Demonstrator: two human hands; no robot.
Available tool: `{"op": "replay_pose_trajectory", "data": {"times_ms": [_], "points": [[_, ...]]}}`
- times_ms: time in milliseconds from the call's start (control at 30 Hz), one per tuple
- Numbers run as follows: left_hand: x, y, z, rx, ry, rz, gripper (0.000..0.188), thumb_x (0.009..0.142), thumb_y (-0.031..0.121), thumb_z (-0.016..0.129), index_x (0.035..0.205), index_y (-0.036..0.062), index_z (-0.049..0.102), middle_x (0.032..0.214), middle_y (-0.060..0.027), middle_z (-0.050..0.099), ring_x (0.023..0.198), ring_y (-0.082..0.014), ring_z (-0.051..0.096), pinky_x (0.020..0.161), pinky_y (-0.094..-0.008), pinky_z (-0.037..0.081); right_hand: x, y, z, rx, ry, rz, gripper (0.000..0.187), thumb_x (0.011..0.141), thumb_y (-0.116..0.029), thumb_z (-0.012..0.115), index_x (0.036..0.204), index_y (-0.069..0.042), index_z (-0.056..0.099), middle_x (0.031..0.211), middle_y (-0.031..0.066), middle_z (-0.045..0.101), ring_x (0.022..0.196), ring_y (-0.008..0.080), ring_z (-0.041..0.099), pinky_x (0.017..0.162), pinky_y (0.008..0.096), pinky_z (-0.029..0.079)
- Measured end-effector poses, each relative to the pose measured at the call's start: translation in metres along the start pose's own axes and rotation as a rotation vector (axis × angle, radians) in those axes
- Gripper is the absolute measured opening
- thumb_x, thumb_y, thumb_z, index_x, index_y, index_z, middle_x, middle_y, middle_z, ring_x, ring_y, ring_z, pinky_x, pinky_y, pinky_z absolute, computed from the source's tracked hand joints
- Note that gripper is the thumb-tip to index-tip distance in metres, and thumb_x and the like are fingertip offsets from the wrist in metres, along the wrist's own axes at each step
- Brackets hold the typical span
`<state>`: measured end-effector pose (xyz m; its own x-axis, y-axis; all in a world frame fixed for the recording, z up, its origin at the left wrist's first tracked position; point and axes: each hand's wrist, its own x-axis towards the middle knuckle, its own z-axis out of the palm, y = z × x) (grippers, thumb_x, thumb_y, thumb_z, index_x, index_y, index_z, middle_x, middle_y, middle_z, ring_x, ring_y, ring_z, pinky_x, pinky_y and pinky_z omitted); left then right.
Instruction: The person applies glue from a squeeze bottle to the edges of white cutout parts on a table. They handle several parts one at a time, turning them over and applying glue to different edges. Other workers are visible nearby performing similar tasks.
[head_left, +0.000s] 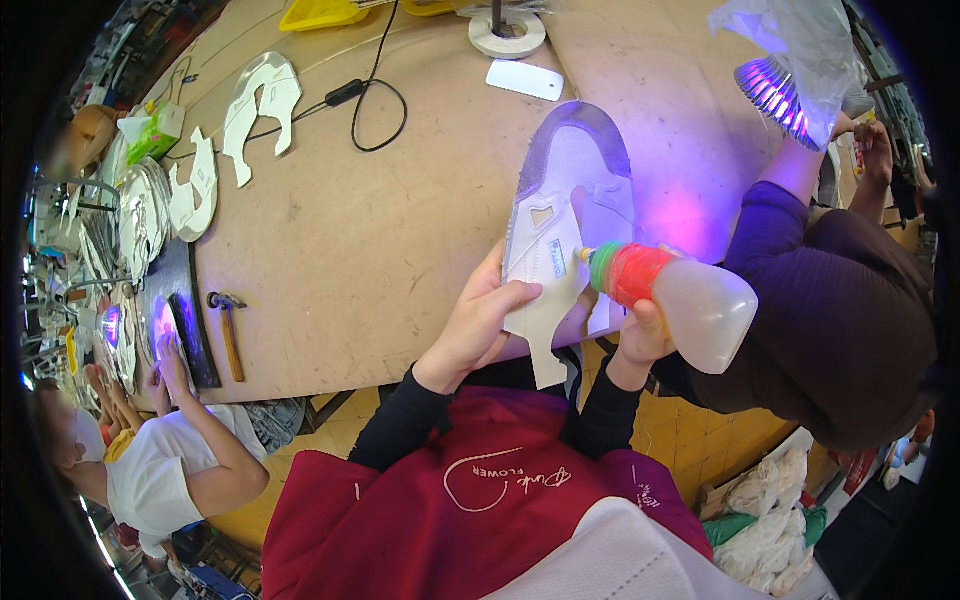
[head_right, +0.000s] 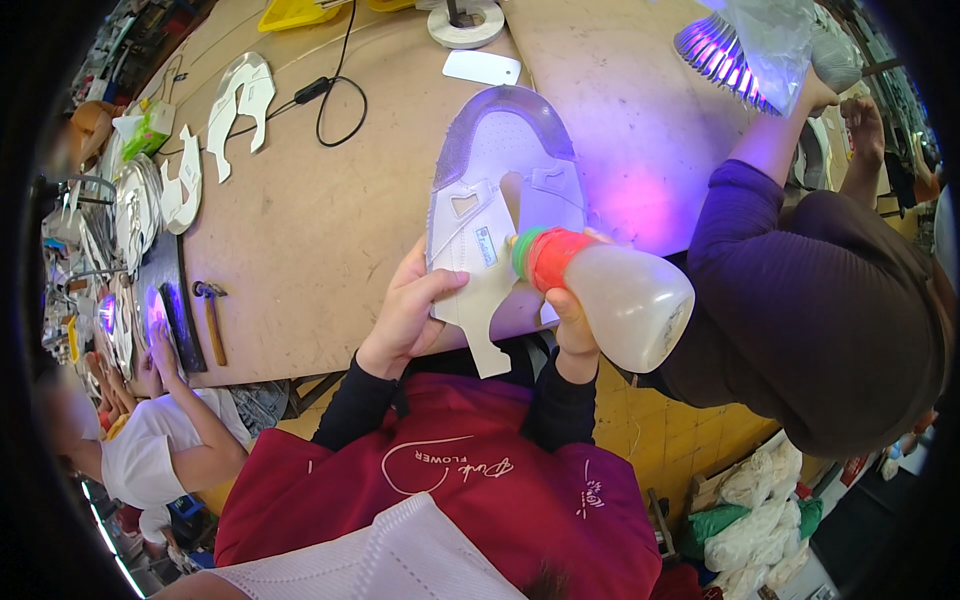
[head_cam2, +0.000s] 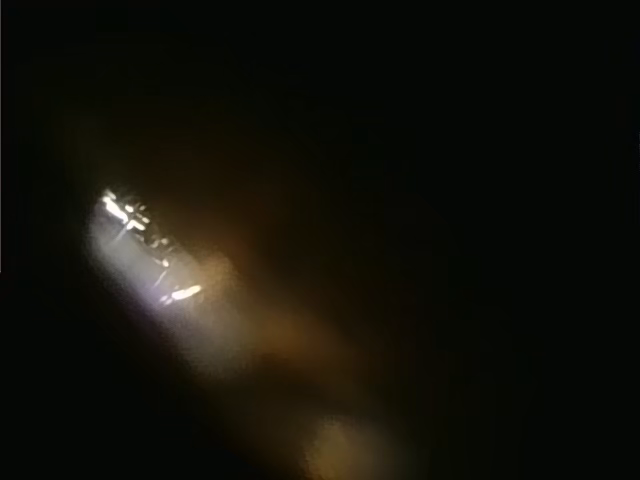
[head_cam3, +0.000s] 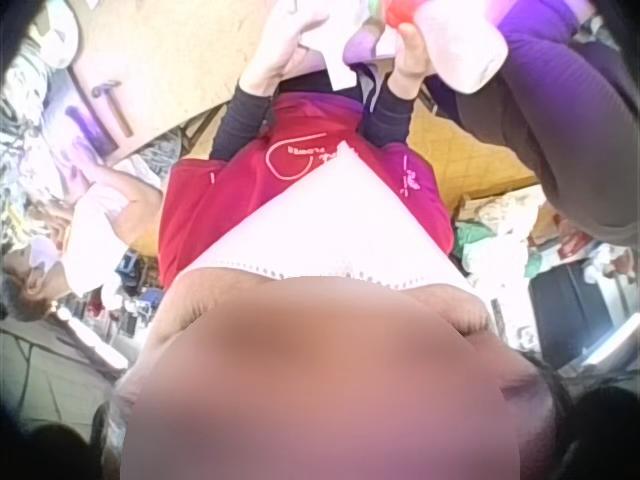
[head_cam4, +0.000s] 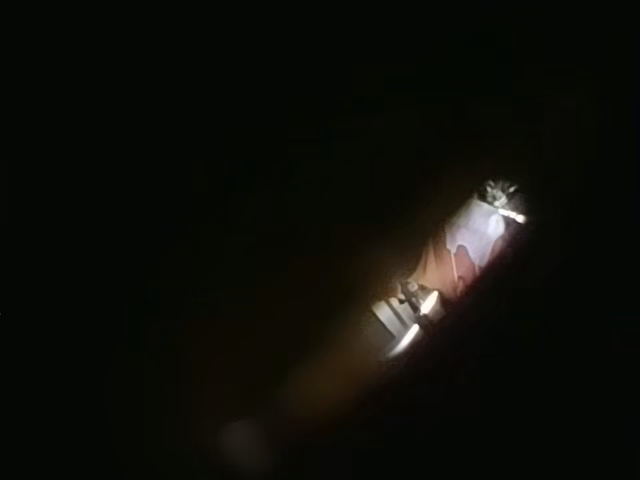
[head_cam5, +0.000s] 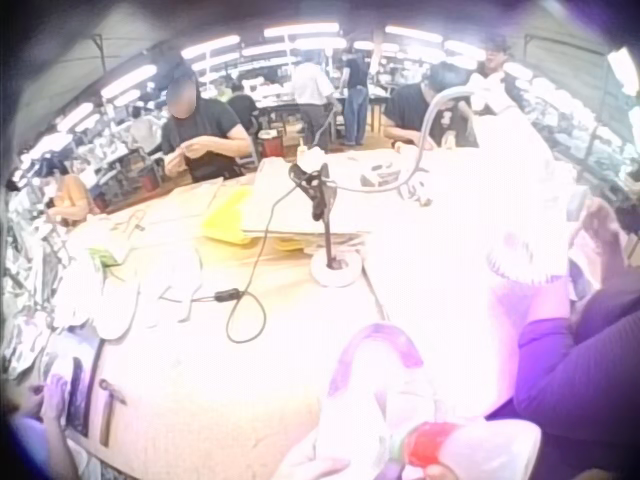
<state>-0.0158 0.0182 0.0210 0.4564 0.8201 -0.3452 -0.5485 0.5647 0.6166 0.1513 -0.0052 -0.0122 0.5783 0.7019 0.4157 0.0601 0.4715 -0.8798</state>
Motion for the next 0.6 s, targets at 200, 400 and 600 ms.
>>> {"op": "replay_pose_trajectory", "data": {"times_ms": [200,400,600], "points": [[-0.0014,-0.0002,-0.0009,-0.003,-0.002,0.001,0.062,0.079,-0.004,0.044,0.138,-0.0009,0.024,0.129,-0.0118,0.044,0.117,-0.0177,0.046,0.097,-0.0307,0.038,0.0013,-0.0044,-0.0049,-0.034,-0.088,0.013,0.079,0.064,-0.043,0.08,0.121,-0.003,0.042,0.115,0.0112,0.051,0.103,0.0231,0.048,0.091,0.0368,0.039],[-0.0023,-0.0025,-0.0053,0.003,-0.03,-0.042,0.053,0.08,-0.002,0.046,0.132,-0.0035,0.034,0.123,-0.0112,0.05,0.112,-0.0165,0.049,0.095,-0.0304,0.039,0.0016,-0.0035,0.0009,-0.052,-0.027,-0.016,0.078,0.064,-0.045,0.079,0.12,-0.003,0.044,0.114,0.011,0.051,0.103,0.0229,0.049,0.09,0.0364,0.039],[-0.0072,-0.0048,-0.0078,-0.017,-0.024,-0.045,0.05,0.08,-0.001,0.047,0.129,-0.0045,0.037,0.121,-0.0129,0.051,0.11,-0.0191,0.052,0.094,-0.0319,0.041,0.002,-0.0088,-0.0037,-0.051,-0.115,-0.006,0.078,0.065,-0.047,0.078,0.121,-0.003,0.044,0.116,0.0111,0.051,0.103,0.0232,0.049,0.091,0.0373,0.039]]}}
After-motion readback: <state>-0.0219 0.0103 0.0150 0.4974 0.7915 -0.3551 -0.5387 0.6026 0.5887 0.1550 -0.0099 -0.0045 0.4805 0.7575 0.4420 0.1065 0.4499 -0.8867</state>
